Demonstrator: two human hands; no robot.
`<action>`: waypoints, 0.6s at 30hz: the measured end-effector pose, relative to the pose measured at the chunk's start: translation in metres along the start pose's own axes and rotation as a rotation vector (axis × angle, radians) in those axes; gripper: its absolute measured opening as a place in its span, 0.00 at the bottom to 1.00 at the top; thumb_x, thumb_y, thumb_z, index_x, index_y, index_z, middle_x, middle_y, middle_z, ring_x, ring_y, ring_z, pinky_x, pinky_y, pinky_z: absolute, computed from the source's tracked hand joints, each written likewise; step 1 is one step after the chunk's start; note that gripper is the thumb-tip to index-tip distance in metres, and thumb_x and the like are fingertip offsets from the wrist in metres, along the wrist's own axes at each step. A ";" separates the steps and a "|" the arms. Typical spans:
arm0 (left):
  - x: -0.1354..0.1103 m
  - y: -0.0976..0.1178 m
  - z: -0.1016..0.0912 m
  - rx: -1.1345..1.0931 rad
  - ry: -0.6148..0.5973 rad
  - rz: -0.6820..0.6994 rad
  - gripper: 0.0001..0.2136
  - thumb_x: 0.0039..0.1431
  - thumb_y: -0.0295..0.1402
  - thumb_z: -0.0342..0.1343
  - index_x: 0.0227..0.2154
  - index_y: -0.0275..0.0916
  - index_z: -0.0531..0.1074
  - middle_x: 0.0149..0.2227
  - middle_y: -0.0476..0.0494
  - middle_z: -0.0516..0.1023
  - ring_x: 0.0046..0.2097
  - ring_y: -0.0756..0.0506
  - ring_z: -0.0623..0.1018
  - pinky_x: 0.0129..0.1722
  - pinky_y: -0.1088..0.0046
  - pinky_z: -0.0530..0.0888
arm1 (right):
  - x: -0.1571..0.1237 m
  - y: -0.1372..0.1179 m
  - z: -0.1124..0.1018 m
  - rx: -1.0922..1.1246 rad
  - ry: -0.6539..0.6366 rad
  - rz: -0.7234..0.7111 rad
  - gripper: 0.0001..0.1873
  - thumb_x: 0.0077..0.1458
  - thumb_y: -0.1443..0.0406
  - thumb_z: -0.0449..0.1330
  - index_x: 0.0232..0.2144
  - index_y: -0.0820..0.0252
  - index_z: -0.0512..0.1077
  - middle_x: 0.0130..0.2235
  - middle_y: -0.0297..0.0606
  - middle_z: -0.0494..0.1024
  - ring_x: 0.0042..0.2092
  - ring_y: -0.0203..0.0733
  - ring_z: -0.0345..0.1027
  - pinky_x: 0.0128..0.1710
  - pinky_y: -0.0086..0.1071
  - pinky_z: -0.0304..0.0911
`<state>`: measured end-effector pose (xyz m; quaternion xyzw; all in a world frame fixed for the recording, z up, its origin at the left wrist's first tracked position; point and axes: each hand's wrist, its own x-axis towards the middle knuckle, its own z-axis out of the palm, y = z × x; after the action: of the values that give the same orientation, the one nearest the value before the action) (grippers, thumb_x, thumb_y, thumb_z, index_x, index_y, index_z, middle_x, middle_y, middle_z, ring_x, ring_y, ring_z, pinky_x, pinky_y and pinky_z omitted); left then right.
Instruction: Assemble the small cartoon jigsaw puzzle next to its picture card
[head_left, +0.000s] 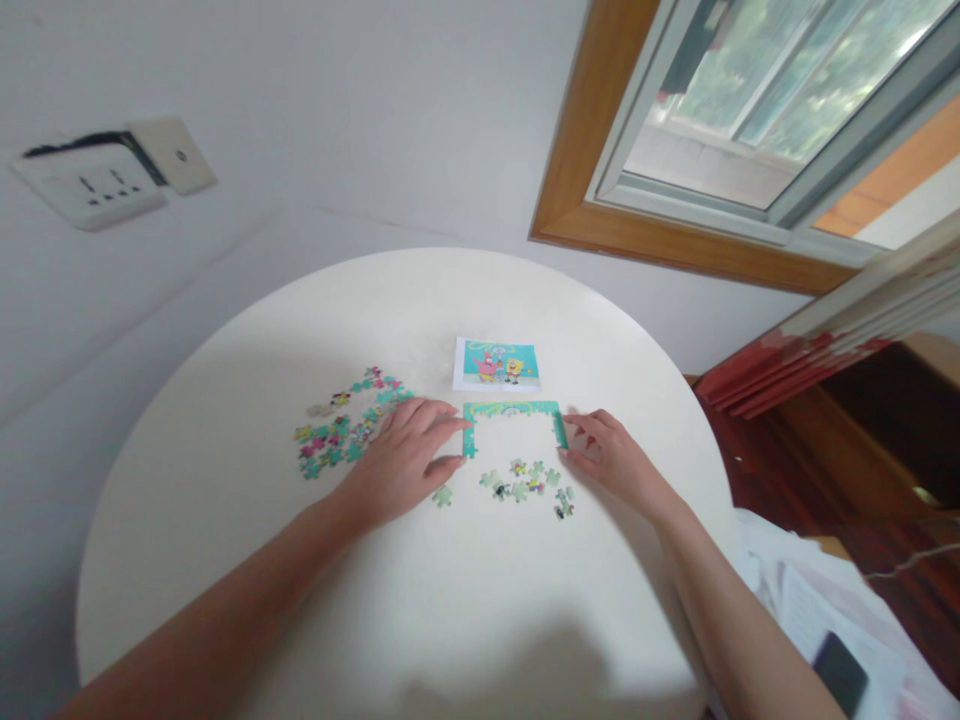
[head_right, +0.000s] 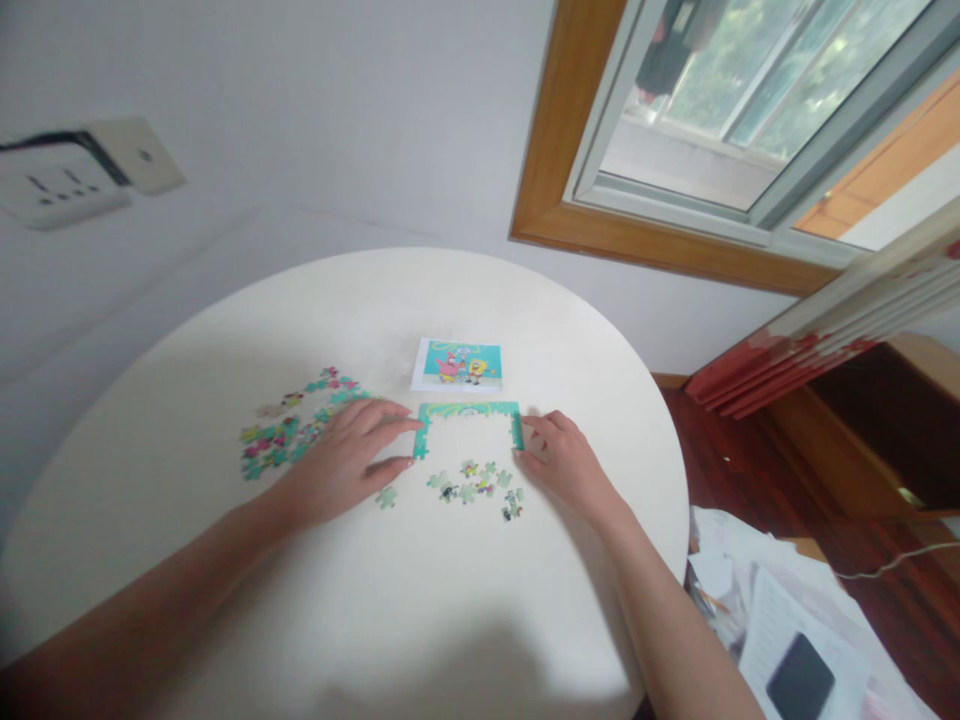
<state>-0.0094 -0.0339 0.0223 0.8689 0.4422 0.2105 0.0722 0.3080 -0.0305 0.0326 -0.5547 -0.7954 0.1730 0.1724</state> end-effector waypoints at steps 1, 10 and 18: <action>0.000 0.000 0.000 0.001 -0.003 -0.001 0.15 0.60 0.35 0.54 0.49 0.41 0.70 0.51 0.39 0.69 0.54 0.38 0.65 0.55 0.56 0.62 | 0.000 0.000 0.000 0.002 0.000 0.003 0.21 0.54 0.62 0.60 0.51 0.60 0.70 0.41 0.44 0.72 0.40 0.43 0.68 0.45 0.38 0.66; 0.000 -0.002 0.004 0.000 0.010 0.006 0.15 0.60 0.35 0.54 0.49 0.41 0.71 0.50 0.39 0.69 0.54 0.38 0.66 0.55 0.56 0.62 | 0.001 0.005 0.003 0.018 0.010 -0.010 0.21 0.54 0.62 0.60 0.50 0.61 0.70 0.41 0.44 0.72 0.38 0.42 0.68 0.43 0.39 0.66; 0.001 -0.001 0.003 -0.005 -0.003 -0.008 0.19 0.61 0.38 0.54 0.53 0.39 0.67 0.55 0.40 0.69 0.56 0.39 0.65 0.58 0.57 0.62 | 0.004 0.008 0.009 -0.033 0.123 -0.052 0.24 0.55 0.54 0.59 0.51 0.60 0.70 0.41 0.46 0.72 0.41 0.47 0.67 0.45 0.42 0.65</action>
<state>-0.0081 -0.0325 0.0194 0.8672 0.4449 0.2102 0.0759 0.3092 -0.0248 0.0211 -0.5463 -0.8001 0.1211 0.2163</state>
